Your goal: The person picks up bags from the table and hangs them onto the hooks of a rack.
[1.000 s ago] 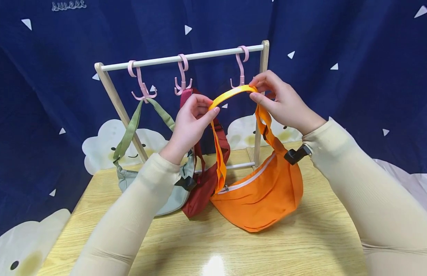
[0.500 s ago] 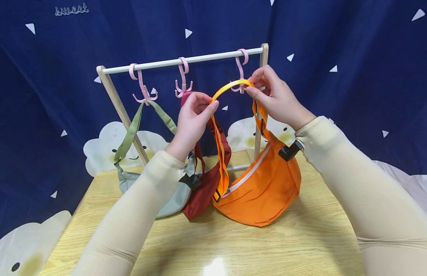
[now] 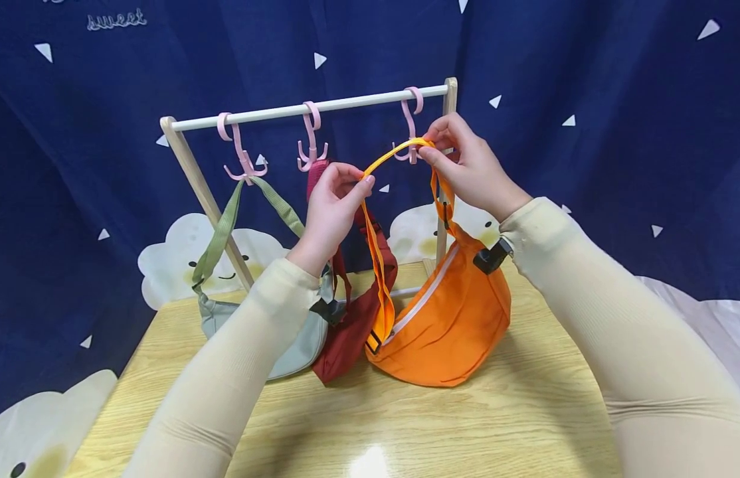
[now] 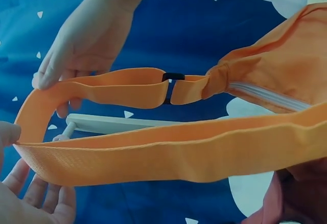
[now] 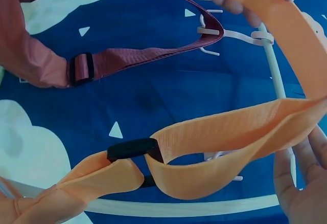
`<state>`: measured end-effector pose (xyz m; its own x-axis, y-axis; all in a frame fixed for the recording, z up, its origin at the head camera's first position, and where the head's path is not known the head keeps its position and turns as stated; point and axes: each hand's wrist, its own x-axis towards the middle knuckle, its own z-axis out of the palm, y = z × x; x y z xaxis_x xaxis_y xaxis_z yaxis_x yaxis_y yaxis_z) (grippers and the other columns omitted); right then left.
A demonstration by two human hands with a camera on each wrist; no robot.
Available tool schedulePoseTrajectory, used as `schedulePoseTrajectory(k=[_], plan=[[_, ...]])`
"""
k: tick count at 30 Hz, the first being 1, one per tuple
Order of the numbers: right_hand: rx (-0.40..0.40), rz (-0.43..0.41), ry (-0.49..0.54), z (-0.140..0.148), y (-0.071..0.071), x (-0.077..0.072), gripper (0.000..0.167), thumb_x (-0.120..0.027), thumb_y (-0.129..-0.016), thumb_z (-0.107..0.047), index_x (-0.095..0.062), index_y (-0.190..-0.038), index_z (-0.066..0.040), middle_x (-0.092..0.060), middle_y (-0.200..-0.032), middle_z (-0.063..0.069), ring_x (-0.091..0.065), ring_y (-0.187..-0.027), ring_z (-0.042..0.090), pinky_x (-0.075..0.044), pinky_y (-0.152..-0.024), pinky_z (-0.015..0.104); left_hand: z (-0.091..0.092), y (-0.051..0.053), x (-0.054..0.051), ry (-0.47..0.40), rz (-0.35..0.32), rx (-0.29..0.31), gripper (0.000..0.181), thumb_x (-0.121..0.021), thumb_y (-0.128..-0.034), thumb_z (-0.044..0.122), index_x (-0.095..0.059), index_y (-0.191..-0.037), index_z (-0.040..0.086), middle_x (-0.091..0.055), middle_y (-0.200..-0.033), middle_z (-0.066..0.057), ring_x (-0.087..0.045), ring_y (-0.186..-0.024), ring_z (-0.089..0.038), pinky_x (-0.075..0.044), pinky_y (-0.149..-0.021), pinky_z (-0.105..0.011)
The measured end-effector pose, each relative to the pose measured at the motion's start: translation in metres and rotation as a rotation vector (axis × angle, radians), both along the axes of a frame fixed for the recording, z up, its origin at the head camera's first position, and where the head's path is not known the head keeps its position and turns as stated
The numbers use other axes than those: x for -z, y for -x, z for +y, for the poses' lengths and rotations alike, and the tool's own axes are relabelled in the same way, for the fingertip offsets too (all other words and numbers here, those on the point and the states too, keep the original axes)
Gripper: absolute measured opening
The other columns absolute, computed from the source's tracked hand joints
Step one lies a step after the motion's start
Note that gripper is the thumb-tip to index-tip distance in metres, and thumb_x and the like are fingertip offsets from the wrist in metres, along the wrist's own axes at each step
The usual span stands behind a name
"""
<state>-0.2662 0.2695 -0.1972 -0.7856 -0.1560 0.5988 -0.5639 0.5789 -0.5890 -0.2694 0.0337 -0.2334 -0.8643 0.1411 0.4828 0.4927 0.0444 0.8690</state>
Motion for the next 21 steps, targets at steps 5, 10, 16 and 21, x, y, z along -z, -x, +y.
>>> schedulePoseTrajectory(k=[5, 10, 16, 21], plan=[[0.001, 0.004, -0.001, -0.001, 0.002, -0.001, 0.026, -0.058, -0.106, -0.025, -0.051, -0.125, -0.009, -0.067, -0.121, 0.014, -0.057, -0.103, 0.012, -0.047, -0.09, 0.017, 0.0, 0.002, 0.002, 0.029, -0.024, 0.009, 0.024, -0.071, -0.0988, 0.018, -0.057, -0.114, 0.006, -0.066, -0.11, -0.012, -0.066, -0.097, -0.03, -0.053, -0.076, -0.02], [0.006, 0.001, 0.012, -0.001, 0.005, -0.002, 0.023, -0.059, -0.106, -0.025, -0.053, -0.124, -0.012, -0.068, -0.12, 0.009, -0.059, -0.099, 0.013, -0.048, -0.09, 0.018, -0.001, 0.002, 0.002, 0.056, -0.041, 0.014, 0.023, -0.07, -0.0992, 0.018, -0.057, -0.115, 0.007, -0.067, -0.112, -0.013, -0.066, -0.098, -0.026, -0.057, -0.079, -0.024], [0.02, -0.021, 0.036, 0.0, 0.01, -0.005, 0.022, -0.059, -0.106, -0.028, -0.053, -0.123, -0.016, -0.067, -0.115, 0.002, -0.06, -0.099, 0.017, -0.048, -0.092, 0.024, -0.002, 0.003, 0.004, 0.067, -0.06, 0.015, 0.025, -0.071, -0.0982, 0.018, -0.057, -0.115, 0.007, -0.068, -0.11, -0.013, -0.063, -0.093, -0.02, -0.057, -0.078, -0.024], [0.023, -0.057, 0.072, 0.003, 0.014, -0.007, 0.019, -0.058, -0.106, -0.028, -0.054, -0.123, -0.021, -0.064, -0.11, -0.006, -0.059, -0.107, 0.02, -0.048, -0.102, 0.033, -0.003, 0.006, 0.006, 0.064, -0.072, 0.013, 0.026, -0.072, -0.0978, 0.017, -0.057, -0.115, 0.007, -0.067, -0.11, -0.014, -0.063, -0.094, -0.021, -0.058, -0.082, -0.025]])
